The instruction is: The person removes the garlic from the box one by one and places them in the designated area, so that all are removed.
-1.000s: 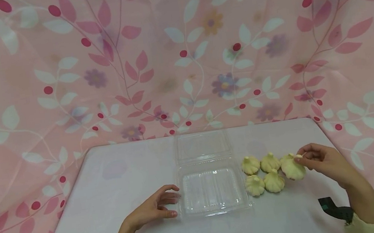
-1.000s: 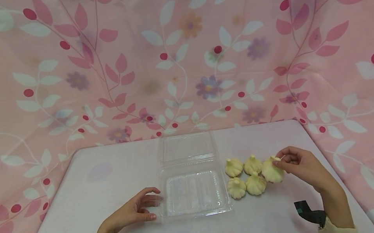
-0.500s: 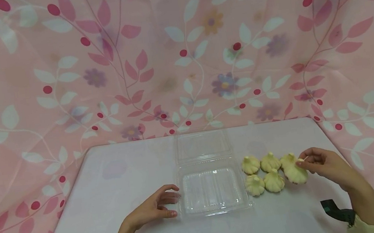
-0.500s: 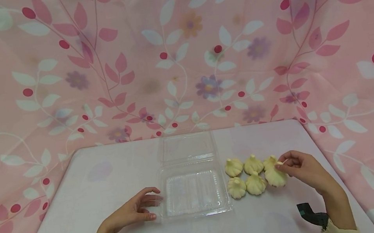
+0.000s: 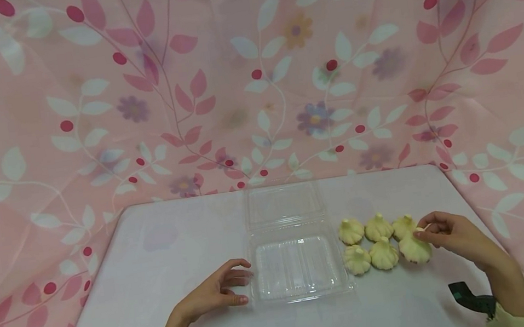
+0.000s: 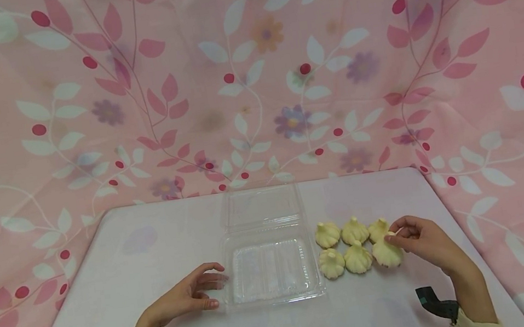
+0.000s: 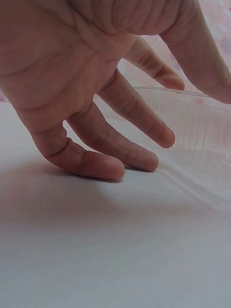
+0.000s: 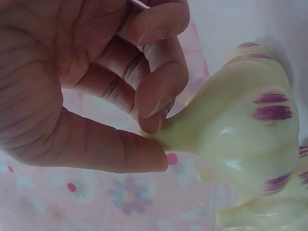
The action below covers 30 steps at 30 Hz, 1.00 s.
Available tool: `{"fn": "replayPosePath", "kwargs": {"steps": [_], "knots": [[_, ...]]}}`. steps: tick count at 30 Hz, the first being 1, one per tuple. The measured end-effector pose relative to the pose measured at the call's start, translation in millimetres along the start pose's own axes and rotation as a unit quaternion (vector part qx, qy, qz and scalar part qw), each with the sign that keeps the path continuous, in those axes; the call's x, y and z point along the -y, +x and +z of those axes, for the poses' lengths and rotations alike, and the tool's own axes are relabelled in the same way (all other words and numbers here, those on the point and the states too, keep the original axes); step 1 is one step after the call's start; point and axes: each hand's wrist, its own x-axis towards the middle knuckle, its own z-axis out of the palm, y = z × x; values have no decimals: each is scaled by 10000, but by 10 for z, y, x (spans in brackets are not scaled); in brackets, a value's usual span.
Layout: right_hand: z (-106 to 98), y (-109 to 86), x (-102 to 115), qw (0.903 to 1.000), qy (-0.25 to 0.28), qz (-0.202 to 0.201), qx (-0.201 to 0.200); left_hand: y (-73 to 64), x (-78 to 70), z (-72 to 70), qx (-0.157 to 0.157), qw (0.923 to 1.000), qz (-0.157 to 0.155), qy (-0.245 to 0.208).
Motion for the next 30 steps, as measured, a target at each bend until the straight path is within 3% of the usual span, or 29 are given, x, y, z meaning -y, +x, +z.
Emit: {"fn": "replayPosePath", "kwargs": {"steps": [30], "knots": [[76, -8, -4, 9957, -796, 459, -117, -7, -15, 2, -31, 10000, 10, 90]]}}
